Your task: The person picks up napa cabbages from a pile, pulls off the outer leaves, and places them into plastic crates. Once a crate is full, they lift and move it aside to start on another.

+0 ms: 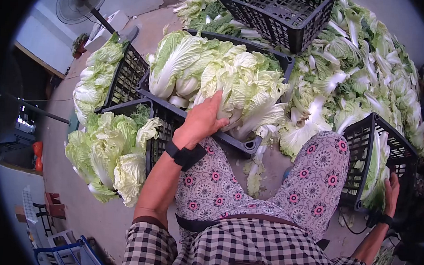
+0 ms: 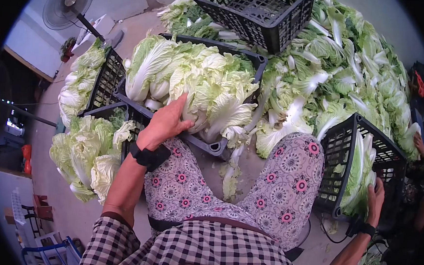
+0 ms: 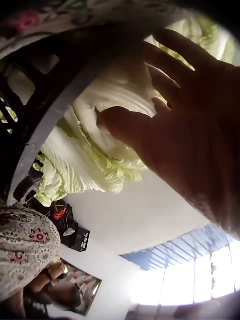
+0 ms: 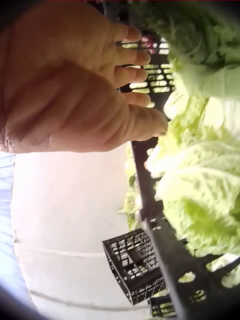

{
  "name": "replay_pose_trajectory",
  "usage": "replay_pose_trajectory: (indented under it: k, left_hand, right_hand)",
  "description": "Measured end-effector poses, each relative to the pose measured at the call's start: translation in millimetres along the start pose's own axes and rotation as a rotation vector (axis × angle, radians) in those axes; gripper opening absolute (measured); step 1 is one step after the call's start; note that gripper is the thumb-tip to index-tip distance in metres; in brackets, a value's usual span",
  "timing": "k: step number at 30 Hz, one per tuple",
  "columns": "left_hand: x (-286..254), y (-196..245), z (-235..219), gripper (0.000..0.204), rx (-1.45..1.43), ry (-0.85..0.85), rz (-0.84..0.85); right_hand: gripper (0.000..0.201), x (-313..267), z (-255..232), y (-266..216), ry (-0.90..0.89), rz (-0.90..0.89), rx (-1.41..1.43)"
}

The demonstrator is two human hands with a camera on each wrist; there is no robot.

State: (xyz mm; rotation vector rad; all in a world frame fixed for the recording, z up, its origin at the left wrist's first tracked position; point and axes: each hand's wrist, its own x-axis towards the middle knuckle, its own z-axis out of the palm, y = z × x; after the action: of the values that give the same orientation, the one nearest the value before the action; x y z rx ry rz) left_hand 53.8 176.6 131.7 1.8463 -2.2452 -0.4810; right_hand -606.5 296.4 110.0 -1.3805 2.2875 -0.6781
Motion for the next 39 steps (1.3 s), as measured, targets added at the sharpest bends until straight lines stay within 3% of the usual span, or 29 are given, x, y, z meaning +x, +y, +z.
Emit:
replay_pose_trajectory:
  k: [2, 8, 12, 14, 16, 19, 23, 26, 29, 32, 33, 36, 39]
  left_hand:
    - [1, 5, 1, 0.079, 0.046, 0.026, 0.019]
    - [26, 24, 5, 0.065, 0.181, 0.003, -0.042]
    - [37, 26, -1, 0.059, 0.09, -0.04, -0.144]
    - [36, 19, -5, 0.056, 0.0, 0.002, -0.214]
    - [33, 0, -4, 0.053, -0.201, 0.051, -0.203]
    - [28, -35, 12, 0.049, -0.777, 0.129, -0.126]
    - [23, -36, 7, 0.049, -1.083, 0.104, -0.182]
    - [22, -34, -1, 0.057, -1.051, 0.037, -0.221]
    - [27, -53, 20, 0.073, -0.719, 0.115, 0.004]
    - [15, -41, 12, 0.089, -0.181, 0.147, 0.001]
    - [12, -27, 6, 0.097, -0.113, 0.083, -0.05]
    - [19, 6, 16, 0.101, 0.019, -0.043, -0.082]
    - [28, 21, 20, 0.084, 0.029, -0.031, -0.153]
  right_hand:
    - [0.054, 10, -5, -14, 0.088, -0.126, 0.19]
    - [0.04, -16, 30, -195, 0.074, -0.431, 0.178]
    - [0.038, -57, 81, -280, -0.222, -0.711, 0.185]
    - [0.041, -67, 97, -300, -0.429, -0.798, 0.127]
    - [0.043, -65, 112, -300, -0.502, -0.904, 0.082]
    - [0.044, -61, 115, -298, -0.572, -0.798, 0.144]
    - [0.044, -57, 119, -293, -0.594, -0.744, 0.248]
    - [0.044, -56, 122, -297, -0.575, -0.779, 0.17]
    - [0.045, -56, 125, -300, -0.551, -0.81, 0.137]
    - [0.045, -56, 125, -300, -0.514, -0.848, 0.115]
    - [0.045, -55, 126, -298, -0.497, -0.87, 0.106]
    - [0.043, -56, 127, -298, -0.489, -0.879, 0.109]
    - [0.041, -56, 126, -302, -0.469, -0.894, 0.112]
